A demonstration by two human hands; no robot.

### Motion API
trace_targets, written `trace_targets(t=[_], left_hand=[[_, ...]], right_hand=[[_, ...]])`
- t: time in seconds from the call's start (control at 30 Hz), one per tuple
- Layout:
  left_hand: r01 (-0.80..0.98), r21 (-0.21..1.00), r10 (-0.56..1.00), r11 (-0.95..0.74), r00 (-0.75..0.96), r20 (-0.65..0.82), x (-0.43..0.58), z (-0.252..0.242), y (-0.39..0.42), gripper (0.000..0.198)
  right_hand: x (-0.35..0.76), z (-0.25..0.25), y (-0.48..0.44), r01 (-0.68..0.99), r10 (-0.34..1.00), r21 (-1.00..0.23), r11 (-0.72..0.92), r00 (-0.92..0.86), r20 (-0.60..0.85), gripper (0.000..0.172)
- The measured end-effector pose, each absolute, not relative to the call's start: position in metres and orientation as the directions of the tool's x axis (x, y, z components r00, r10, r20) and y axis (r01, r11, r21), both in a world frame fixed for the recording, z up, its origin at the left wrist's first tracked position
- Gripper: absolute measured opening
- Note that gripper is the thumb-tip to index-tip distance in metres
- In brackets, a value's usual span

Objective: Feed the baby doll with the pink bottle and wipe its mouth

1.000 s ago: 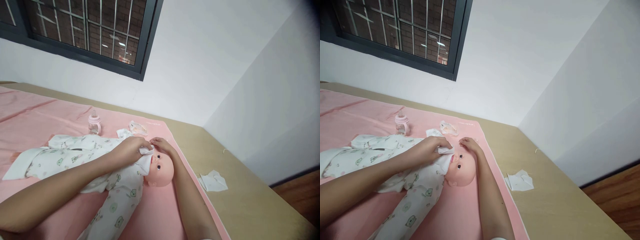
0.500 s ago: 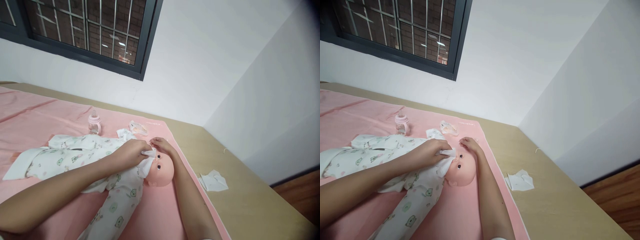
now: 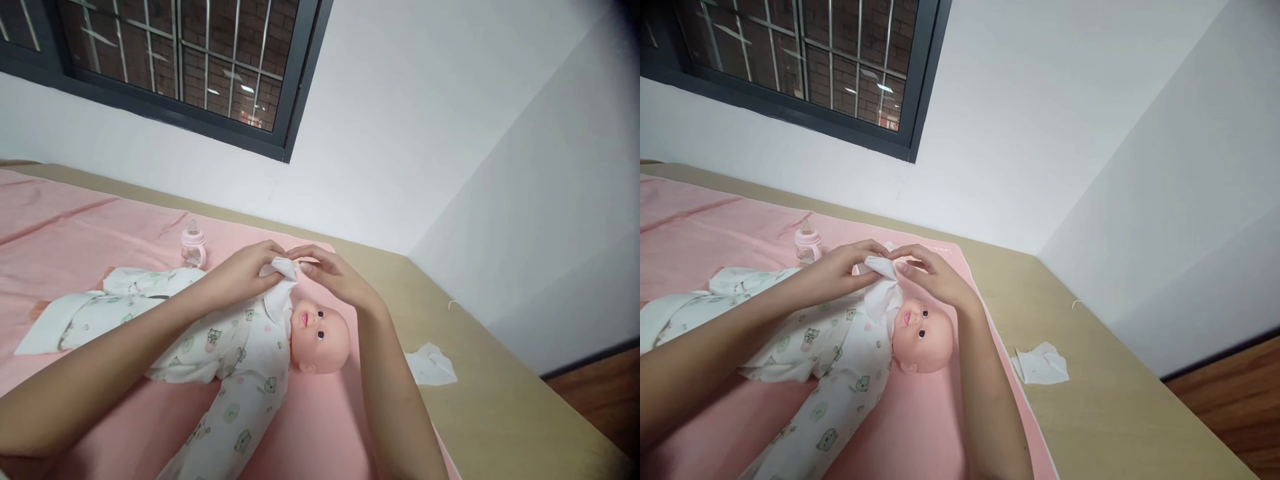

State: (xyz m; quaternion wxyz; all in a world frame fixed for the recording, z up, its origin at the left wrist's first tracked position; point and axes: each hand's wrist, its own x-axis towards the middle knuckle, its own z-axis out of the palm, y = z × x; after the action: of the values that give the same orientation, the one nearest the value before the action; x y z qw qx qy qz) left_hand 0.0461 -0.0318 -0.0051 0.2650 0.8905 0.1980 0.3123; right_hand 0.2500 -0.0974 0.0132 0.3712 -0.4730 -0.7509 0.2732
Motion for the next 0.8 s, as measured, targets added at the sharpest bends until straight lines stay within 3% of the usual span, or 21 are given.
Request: trace_targets(t=[0.1, 0.2, 0.5, 0.67, 0.8], left_hand=[[0.205, 0.606, 0.533, -0.769, 0.728, 0.43, 0.036, 0.0, -0.026, 0.025], [0.204, 0.6, 0.534, -0.773, 0.72, 0.443, 0.029, 0.004, -0.022, 0.025], [0.235, 0.583, 0.558, -0.778, 0.685, 0.469, 0.026, 0.009, -0.017, 0.027], [0.486, 0.468, 0.675, -0.738, 0.553, 0.489, 0.007, 0.009, 0.024, 0.042], [0.702, 0.5, 0.859, -0.508, 0.372, 0.351, -0.03, 0.005, 0.071, 0.05]], right_hand=[[0.23, 0.023, -0.113, 0.652, 0.908, -0.637, 0.412, -0.24, 0.342, 0.022], [0.223, 0.023, -0.118, 0.703, 0.901, -0.593, 0.392, -0.163, 0.403, 0.014], [0.223, 0.016, -0.106, 0.559, 0.912, -0.746, 0.363, -0.051, 0.406, 0.017], [0.24, 0.008, -0.091, 0.459, 0.879, -0.812, 0.361, 0.123, 0.46, 0.028], [0.258, 0.003, -0.081, 0.37, 0.883, -0.876, 0.308, 0.233, 0.408, 0.033]])
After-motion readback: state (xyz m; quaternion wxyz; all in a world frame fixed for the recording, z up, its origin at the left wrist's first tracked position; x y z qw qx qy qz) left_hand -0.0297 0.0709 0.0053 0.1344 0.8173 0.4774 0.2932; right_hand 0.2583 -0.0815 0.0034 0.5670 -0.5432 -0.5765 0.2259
